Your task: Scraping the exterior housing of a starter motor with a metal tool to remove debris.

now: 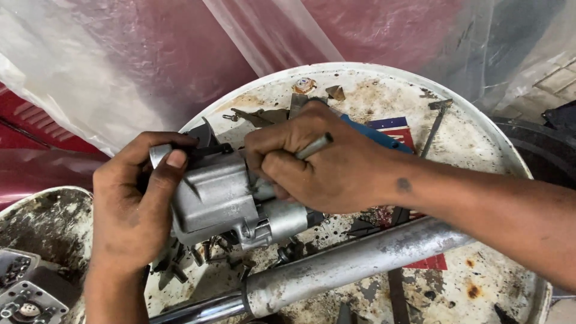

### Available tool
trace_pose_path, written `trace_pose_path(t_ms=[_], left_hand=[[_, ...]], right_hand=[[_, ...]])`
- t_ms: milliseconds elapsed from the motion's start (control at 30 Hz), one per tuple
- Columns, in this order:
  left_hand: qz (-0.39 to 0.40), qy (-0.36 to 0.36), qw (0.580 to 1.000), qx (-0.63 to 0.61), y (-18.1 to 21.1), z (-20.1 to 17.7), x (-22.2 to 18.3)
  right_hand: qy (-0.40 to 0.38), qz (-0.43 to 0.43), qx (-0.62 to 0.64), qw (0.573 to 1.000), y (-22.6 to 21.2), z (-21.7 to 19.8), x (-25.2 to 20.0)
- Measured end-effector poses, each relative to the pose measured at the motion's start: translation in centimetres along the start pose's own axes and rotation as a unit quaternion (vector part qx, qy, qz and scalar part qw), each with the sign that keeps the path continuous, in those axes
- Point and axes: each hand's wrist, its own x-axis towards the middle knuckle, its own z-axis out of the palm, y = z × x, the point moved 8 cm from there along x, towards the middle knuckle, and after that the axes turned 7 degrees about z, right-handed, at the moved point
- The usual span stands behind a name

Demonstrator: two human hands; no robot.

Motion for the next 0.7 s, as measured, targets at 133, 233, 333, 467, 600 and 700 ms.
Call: trace_pose_path(t_ms=[133,233,333,467,600,700], left_hand=[[-0.035,0.002,0.999,-0.006,-0.2,-0.1,-0.1],[0.004,-0.015,0.999,-0.042,0.0,0.1,0.0],[0.008,-0.004,1.000,-0.012,0.4,-0.3,0.2],[0.020,-0.012,1.000,-0.014,0.7,0.0,0.0],[0.004,-0.003,0.999,-0.032,0.3,-0.1,0.0],[0.007,-0.008,0.999,-0.031,0.2,0.1,-0.1]], right_hand=[[-0.046,0.071,-0.055,0.995,0.1,0.5,0.1],[-0.081,-0.023,-0.025,0.996,-1.1,0.9,-0.1],[-0.071,0.177,0.012,0.982,2.4,0.2,0.1],[0.132,0.024,-0.105,0.985,-0.3,-5.1,-0.4],[0.003,0.546,-0.075,0.834,-1.1,-2.1,-1.3],[0.002,0.091,-0.116,0.989,1.3,-1.8,-0.1]])
